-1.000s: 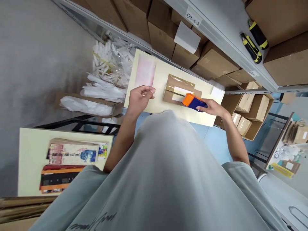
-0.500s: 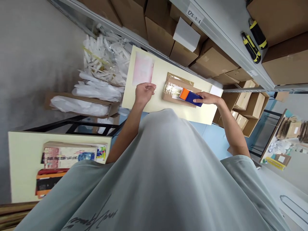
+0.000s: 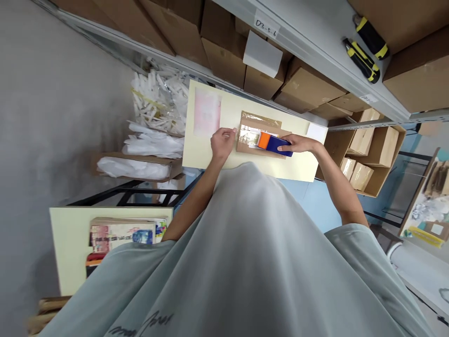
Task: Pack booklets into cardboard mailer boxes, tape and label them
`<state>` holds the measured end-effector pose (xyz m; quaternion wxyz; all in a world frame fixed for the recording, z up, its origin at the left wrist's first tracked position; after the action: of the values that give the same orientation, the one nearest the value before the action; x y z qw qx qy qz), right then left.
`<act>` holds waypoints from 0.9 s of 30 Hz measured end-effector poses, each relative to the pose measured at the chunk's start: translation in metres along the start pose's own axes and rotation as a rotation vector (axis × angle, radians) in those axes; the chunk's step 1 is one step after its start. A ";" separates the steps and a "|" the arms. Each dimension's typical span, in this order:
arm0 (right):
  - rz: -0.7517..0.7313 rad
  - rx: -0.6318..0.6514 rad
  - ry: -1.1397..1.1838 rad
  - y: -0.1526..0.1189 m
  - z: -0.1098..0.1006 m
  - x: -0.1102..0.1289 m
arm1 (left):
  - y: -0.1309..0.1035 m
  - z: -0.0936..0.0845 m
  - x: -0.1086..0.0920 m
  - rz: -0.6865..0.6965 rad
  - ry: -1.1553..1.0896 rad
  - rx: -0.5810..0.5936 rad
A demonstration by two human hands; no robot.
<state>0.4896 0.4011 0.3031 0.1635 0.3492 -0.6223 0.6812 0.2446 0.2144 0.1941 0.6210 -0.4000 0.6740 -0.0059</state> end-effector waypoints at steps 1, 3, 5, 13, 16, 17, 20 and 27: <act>-0.008 0.001 -0.008 0.002 -0.001 -0.003 | -0.003 0.003 -0.005 0.021 0.020 0.028; -0.025 -0.001 -0.035 0.006 -0.003 -0.008 | -0.008 0.008 -0.011 0.024 0.042 0.058; -0.044 -0.010 -0.079 0.011 -0.006 -0.013 | -0.007 0.012 -0.012 -0.018 0.021 0.050; -0.127 -0.021 -0.204 0.052 -0.013 -0.024 | -0.002 0.008 -0.009 -0.096 0.127 -0.053; -0.203 -0.073 -0.180 0.055 -0.021 -0.033 | -0.002 0.003 -0.008 -0.094 0.205 -0.090; -0.211 -0.094 -0.156 0.049 -0.025 -0.040 | -0.002 0.001 -0.007 -0.092 0.222 -0.100; -0.114 -0.135 -0.074 0.005 -0.040 -0.076 | 0.003 -0.002 -0.004 -0.077 0.240 -0.125; 0.170 0.012 -0.005 -0.097 -0.046 -0.179 | 0.011 -0.005 -0.003 -0.072 0.299 -0.134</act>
<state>0.6666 0.4995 0.2537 0.1013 0.2978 -0.6460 0.6955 0.2347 0.2212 0.1920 0.4852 -0.4590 0.7430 -0.0425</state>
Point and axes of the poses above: each hand's wrist, its own y-axis towards the middle knuckle, its own z-axis out of the palm, x = y × z, the point moved 6 cm from there along y, towards the middle knuckle, and after that the axes turned 13 degrees about x, right-handed, at the moved point
